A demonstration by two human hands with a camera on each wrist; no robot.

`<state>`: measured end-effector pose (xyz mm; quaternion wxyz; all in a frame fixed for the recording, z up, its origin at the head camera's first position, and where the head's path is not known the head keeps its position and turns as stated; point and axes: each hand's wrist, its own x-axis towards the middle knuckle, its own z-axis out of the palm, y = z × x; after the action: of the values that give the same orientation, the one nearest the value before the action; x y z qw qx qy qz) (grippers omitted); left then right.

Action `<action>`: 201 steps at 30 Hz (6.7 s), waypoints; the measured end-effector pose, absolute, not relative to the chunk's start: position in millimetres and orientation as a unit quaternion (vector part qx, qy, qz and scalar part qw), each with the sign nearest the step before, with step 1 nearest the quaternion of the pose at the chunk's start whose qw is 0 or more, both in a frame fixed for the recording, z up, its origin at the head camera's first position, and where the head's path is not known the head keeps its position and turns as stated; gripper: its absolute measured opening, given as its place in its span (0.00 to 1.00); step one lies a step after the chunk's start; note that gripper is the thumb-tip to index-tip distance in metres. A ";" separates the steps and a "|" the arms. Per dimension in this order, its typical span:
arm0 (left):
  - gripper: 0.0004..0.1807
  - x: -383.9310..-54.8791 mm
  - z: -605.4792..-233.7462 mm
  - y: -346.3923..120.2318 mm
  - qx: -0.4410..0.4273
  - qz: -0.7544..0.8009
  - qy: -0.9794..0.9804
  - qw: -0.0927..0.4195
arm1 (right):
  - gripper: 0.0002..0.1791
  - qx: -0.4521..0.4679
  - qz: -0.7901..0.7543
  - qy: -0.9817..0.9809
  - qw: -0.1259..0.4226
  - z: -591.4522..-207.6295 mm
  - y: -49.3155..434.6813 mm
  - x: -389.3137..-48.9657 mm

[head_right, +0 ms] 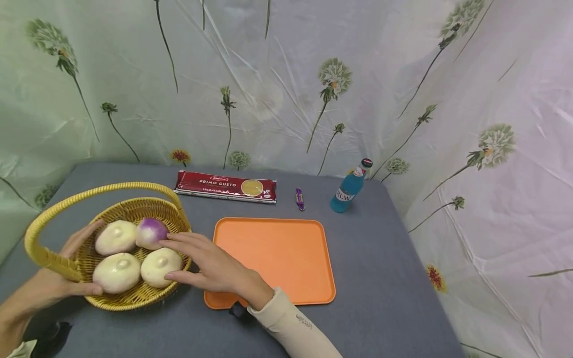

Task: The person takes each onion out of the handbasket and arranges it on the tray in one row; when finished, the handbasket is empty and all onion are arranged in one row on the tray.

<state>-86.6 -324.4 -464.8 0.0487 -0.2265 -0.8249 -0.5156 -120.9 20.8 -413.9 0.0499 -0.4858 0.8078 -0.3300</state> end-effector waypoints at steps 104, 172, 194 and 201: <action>0.71 -85.4 -464.8 -319.3 -0.204 -0.480 -0.851 0.057 | 0.32 -0.483 -0.259 0.836 0.017 -407.8 -14.2 -127.5; 0.71 -85.9 -468.4 -324.1 -0.223 -0.464 -0.854 0.069 | 0.27 -0.313 -0.261 0.911 0.071 -420.9 74.3 -150.1; 0.71 -87.4 -470.0 -324.2 -0.216 -0.461 -0.857 0.075 | 0.26 -0.297 -0.227 0.923 0.092 -423.8 72.2 -148.4; 0.71 -88.6 -469.7 -324.0 -0.214 -0.457 -0.861 0.068 | 0.28 -0.287 -0.226 0.926 0.096 -425.8 72.3 -149.7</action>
<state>-88.6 -324.0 -469.7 0.0678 -0.2137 -0.8605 -0.4574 -149.7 72.3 -425.8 0.0959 -0.2871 0.9260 -0.2257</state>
